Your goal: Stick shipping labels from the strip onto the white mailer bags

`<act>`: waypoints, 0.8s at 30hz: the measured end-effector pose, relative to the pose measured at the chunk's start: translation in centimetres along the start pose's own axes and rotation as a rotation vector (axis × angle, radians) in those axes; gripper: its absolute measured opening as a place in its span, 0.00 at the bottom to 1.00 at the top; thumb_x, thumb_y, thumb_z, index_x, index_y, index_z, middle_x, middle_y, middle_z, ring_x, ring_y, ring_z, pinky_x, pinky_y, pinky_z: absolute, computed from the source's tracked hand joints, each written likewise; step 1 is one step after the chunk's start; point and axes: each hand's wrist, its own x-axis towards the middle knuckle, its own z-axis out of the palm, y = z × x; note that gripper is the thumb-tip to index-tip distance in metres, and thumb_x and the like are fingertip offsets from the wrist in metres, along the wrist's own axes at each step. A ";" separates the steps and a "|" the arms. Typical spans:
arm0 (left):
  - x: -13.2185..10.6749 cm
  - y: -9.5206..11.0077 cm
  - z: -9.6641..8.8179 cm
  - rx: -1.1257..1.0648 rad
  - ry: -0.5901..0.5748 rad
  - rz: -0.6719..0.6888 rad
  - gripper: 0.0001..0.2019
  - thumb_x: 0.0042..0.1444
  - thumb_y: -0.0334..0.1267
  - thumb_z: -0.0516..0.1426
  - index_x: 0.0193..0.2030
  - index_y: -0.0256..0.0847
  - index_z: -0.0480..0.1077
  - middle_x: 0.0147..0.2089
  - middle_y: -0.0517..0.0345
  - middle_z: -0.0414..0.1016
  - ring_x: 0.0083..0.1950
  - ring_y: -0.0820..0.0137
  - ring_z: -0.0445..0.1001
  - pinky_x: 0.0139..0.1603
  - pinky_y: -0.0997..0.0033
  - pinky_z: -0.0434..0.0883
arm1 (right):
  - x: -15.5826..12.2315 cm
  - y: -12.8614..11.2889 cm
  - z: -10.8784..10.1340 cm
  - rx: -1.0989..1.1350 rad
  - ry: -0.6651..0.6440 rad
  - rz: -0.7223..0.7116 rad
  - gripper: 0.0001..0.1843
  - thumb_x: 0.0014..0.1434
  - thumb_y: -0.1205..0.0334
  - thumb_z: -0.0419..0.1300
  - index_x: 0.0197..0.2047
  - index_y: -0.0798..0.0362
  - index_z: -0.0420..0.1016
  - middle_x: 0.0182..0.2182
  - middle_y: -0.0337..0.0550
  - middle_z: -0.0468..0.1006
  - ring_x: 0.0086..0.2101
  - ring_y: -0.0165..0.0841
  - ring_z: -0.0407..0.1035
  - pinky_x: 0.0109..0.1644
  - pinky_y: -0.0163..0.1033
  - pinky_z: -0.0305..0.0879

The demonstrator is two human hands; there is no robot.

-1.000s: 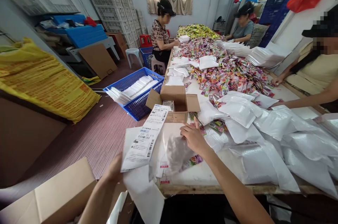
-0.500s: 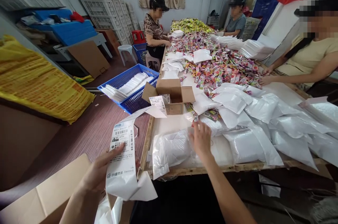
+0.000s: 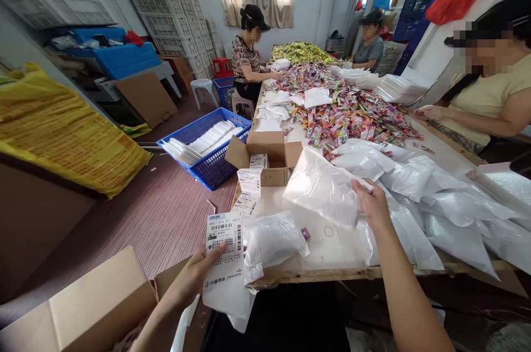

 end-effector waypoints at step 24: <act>-2.2 -1.9 3.0 0.077 -0.097 0.218 0.15 0.51 0.43 0.66 0.45 0.40 0.79 0.44 0.50 0.82 0.46 0.58 0.78 0.49 0.64 0.72 | -18.2 -1.3 4.1 -0.330 -0.461 -0.371 0.24 0.59 0.56 0.60 0.59 0.41 0.64 0.43 0.44 0.78 0.44 0.43 0.73 0.49 0.52 0.72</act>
